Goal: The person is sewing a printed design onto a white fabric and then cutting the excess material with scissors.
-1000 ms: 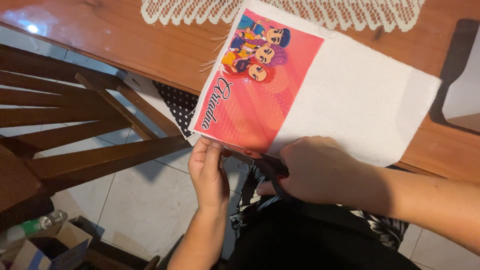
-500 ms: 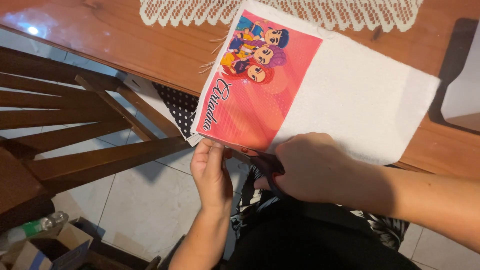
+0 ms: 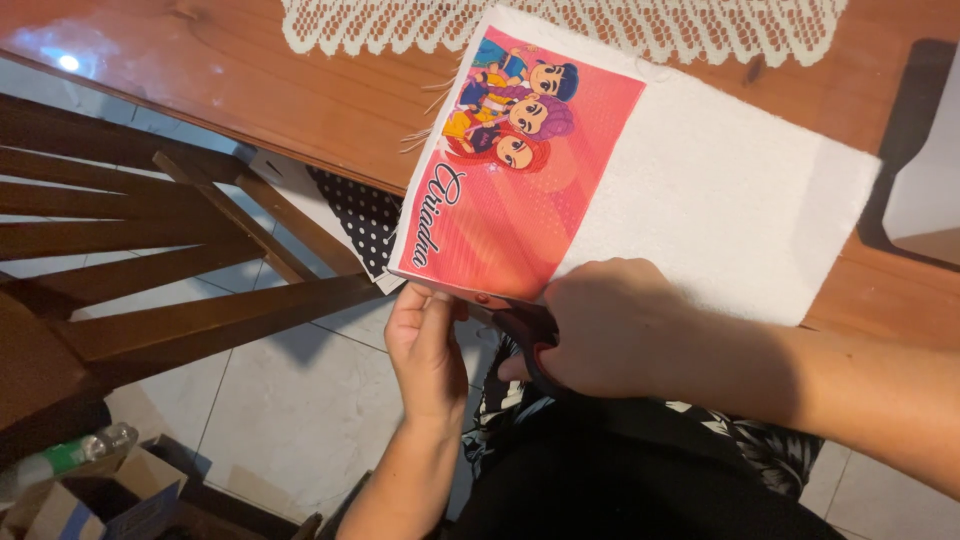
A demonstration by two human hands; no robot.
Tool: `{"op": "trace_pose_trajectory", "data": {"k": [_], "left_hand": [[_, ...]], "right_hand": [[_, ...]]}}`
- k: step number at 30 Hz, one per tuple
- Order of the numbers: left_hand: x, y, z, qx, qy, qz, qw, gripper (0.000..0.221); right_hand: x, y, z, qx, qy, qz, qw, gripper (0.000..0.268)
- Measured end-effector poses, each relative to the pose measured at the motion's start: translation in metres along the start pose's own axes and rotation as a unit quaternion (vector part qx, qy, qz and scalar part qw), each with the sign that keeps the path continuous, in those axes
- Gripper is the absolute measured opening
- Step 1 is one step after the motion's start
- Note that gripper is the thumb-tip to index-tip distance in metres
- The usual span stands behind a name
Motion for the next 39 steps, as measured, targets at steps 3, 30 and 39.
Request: {"op": "trace_pose_trajectory", "data": {"k": [3, 30, 39], "left_hand": [[-0.012, -0.011, -0.008, 0.005, 0.000, -0.012, 1.000, 0.008], [0.005, -0.005, 0.001, 0.028, -0.002, -0.010, 1.000, 0.004], [0.023, 0.003, 0.002, 0.028, 0.011, 0.024, 0.999, 0.009]], "right_hand": [[-0.001, 0.000, 0.000, 0.012, 0.002, -0.002, 1.000, 0.060], [0.009, 0.010, -0.003, 0.008, 0.011, -0.026, 1.000, 0.062], [0.005, 0.006, 0.001, 0.014, 0.011, -0.018, 1.000, 0.058]]}}
Point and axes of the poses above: each hand's wrist, its own z-axis towards the middle knuckle, its own y-axis out of the back of the hand, x = y × z, the point moved 5 cm from there along z, towards the middle knuckle, and after that the axes turned 8 degrees about y, right-handed, at the moved point
